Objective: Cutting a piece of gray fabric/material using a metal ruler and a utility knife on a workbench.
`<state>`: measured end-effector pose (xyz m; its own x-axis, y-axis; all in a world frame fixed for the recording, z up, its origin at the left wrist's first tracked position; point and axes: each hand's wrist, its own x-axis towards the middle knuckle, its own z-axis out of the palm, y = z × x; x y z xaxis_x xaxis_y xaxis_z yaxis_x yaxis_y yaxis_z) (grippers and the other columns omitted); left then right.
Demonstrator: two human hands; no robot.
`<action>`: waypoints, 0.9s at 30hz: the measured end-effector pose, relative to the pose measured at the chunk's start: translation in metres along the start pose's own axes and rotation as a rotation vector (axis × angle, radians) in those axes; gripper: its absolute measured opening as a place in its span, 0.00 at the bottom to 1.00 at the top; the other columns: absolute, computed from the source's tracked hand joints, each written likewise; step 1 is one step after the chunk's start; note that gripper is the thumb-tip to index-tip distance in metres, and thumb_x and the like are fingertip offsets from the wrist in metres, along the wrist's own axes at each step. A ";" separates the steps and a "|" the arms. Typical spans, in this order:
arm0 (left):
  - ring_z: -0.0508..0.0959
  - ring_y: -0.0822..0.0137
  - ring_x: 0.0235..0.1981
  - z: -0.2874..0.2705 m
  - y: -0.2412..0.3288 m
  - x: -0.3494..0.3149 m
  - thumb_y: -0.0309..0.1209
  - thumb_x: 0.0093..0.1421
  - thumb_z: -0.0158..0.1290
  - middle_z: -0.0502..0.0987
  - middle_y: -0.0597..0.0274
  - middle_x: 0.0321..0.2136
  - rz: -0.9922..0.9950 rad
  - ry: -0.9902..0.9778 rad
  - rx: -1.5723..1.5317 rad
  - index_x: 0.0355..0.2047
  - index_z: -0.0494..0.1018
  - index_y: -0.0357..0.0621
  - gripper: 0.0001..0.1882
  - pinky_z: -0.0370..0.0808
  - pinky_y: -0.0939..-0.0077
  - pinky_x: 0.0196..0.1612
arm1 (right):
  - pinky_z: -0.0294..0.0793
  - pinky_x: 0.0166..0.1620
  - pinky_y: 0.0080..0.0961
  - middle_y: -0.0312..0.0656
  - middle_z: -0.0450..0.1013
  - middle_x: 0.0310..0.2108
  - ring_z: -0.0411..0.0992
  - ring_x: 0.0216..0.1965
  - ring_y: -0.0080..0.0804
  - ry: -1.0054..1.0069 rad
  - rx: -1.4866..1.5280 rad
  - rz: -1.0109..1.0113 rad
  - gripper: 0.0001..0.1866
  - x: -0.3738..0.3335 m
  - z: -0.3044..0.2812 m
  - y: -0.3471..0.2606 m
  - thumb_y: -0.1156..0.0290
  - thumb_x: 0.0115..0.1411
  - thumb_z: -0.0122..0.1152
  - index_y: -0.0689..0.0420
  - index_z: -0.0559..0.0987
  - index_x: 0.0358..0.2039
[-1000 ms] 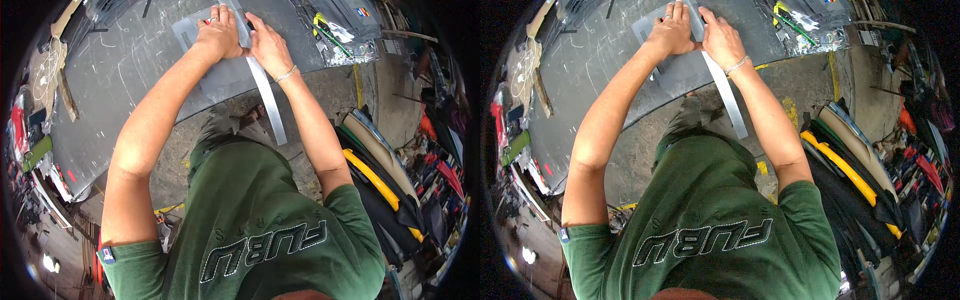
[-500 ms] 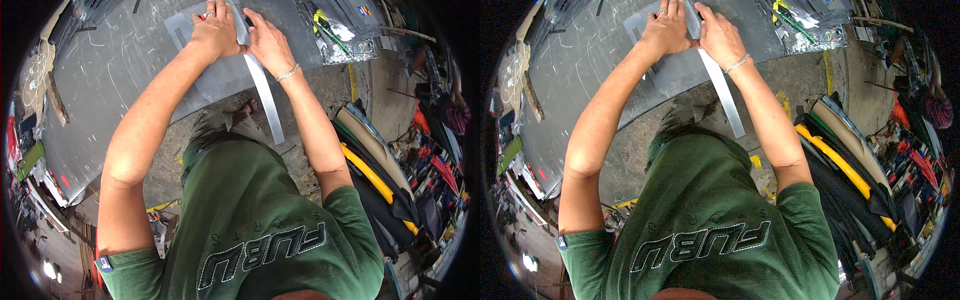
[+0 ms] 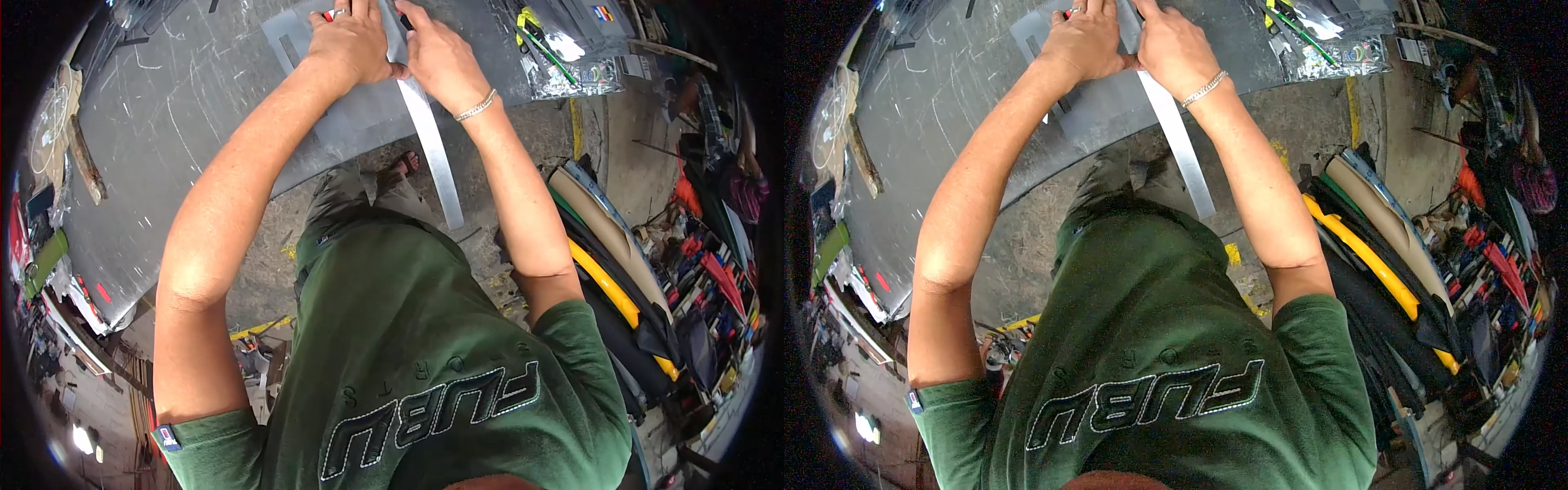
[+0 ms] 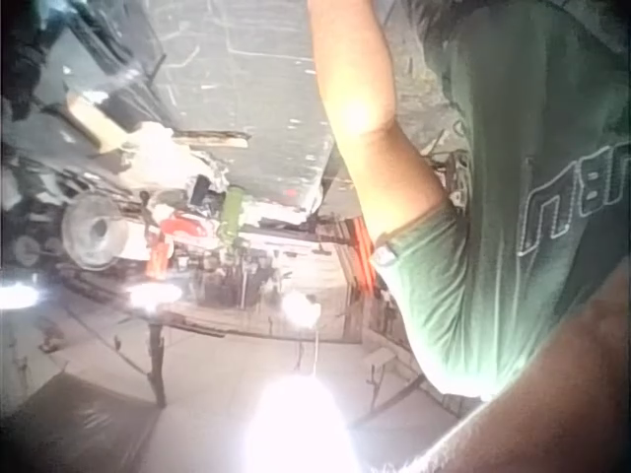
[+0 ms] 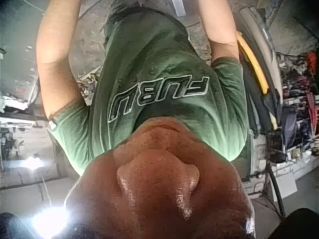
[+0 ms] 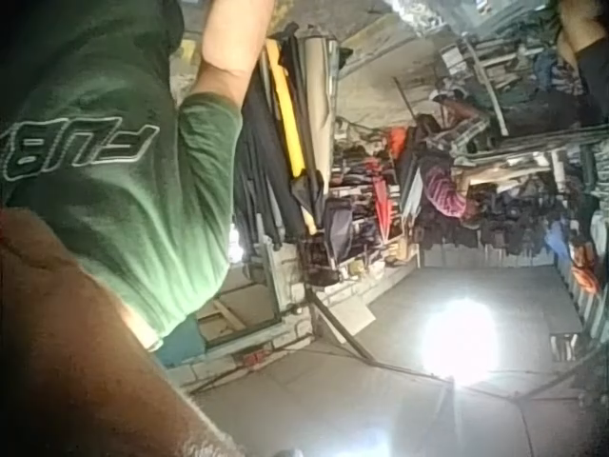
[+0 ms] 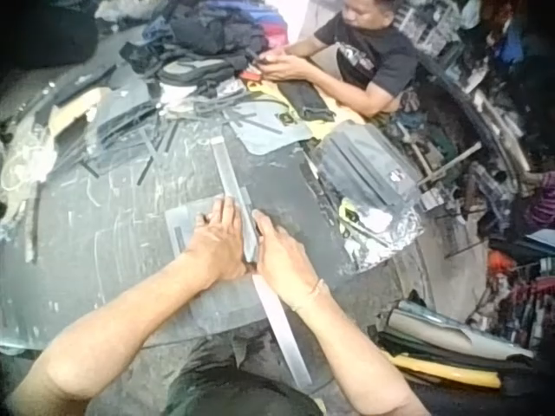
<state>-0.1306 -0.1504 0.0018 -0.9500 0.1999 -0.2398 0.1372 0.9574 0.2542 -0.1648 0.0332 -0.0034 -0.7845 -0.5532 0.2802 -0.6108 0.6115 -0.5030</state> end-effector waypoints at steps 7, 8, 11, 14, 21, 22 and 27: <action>0.45 0.41 0.77 0.063 -0.030 0.006 0.61 0.58 0.55 0.45 0.34 0.74 0.142 0.603 -0.152 0.72 0.48 0.25 0.58 0.54 0.39 0.72 | 0.77 0.47 0.53 0.64 0.77 0.40 0.77 0.43 0.63 -0.232 0.095 0.139 0.24 0.015 -0.014 -0.031 0.76 0.66 0.48 0.59 0.67 0.64; 0.45 0.41 0.77 0.043 -0.009 0.012 0.61 0.58 0.55 0.45 0.34 0.74 0.166 0.595 -0.176 0.72 0.48 0.25 0.58 0.54 0.39 0.72 | 0.77 0.47 0.53 0.64 0.77 0.40 0.77 0.43 0.64 -0.251 0.073 0.202 0.24 0.008 -0.017 -0.024 0.76 0.66 0.49 0.59 0.67 0.63; 0.44 0.41 0.77 -0.048 0.039 0.008 0.61 0.58 0.55 0.45 0.34 0.75 -0.170 -0.292 0.196 0.72 0.48 0.25 0.58 0.53 0.39 0.72 | 0.77 0.48 0.53 0.66 0.77 0.42 0.76 0.45 0.65 -0.255 0.077 0.269 0.24 -0.003 -0.023 -0.023 0.77 0.66 0.48 0.58 0.68 0.63; 0.44 0.41 0.77 -0.043 0.029 -0.002 0.62 0.58 0.56 0.45 0.34 0.75 -0.186 -0.282 0.185 0.72 0.48 0.25 0.59 0.53 0.39 0.72 | 0.78 0.48 0.49 0.63 0.78 0.41 0.78 0.43 0.61 -0.103 0.118 0.104 0.23 -0.016 -0.034 -0.033 0.77 0.66 0.51 0.59 0.69 0.61; 0.44 0.43 0.77 -0.054 0.041 0.003 0.63 0.56 0.59 0.45 0.35 0.75 -0.201 -0.285 0.180 0.72 0.48 0.26 0.62 0.54 0.41 0.72 | 0.75 0.53 0.50 0.58 0.77 0.49 0.75 0.50 0.61 -0.296 0.059 0.273 0.24 -0.043 -0.048 -0.042 0.73 0.70 0.49 0.50 0.66 0.66; 0.44 0.43 0.77 -0.054 0.042 0.003 0.63 0.56 0.59 0.45 0.35 0.75 -0.198 -0.285 0.177 0.72 0.48 0.26 0.61 0.54 0.41 0.72 | 0.75 0.53 0.50 0.58 0.77 0.49 0.75 0.50 0.61 -0.297 0.059 0.276 0.24 -0.050 -0.048 -0.041 0.73 0.70 0.49 0.50 0.66 0.66; 0.44 0.43 0.77 -0.047 0.039 0.001 0.63 0.56 0.59 0.44 0.36 0.75 -0.181 -0.204 0.179 0.72 0.48 0.26 0.62 0.54 0.42 0.72 | 0.77 0.46 0.53 0.59 0.75 0.43 0.76 0.42 0.63 -0.328 0.091 0.313 0.27 -0.073 -0.057 -0.045 0.75 0.67 0.52 0.51 0.64 0.66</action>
<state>-0.1397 -0.1225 0.0556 -0.8902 0.0439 -0.4535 0.0360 0.9990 0.0260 -0.0867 0.0784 0.0456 -0.8456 -0.5085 -0.1626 -0.3265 0.7336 -0.5960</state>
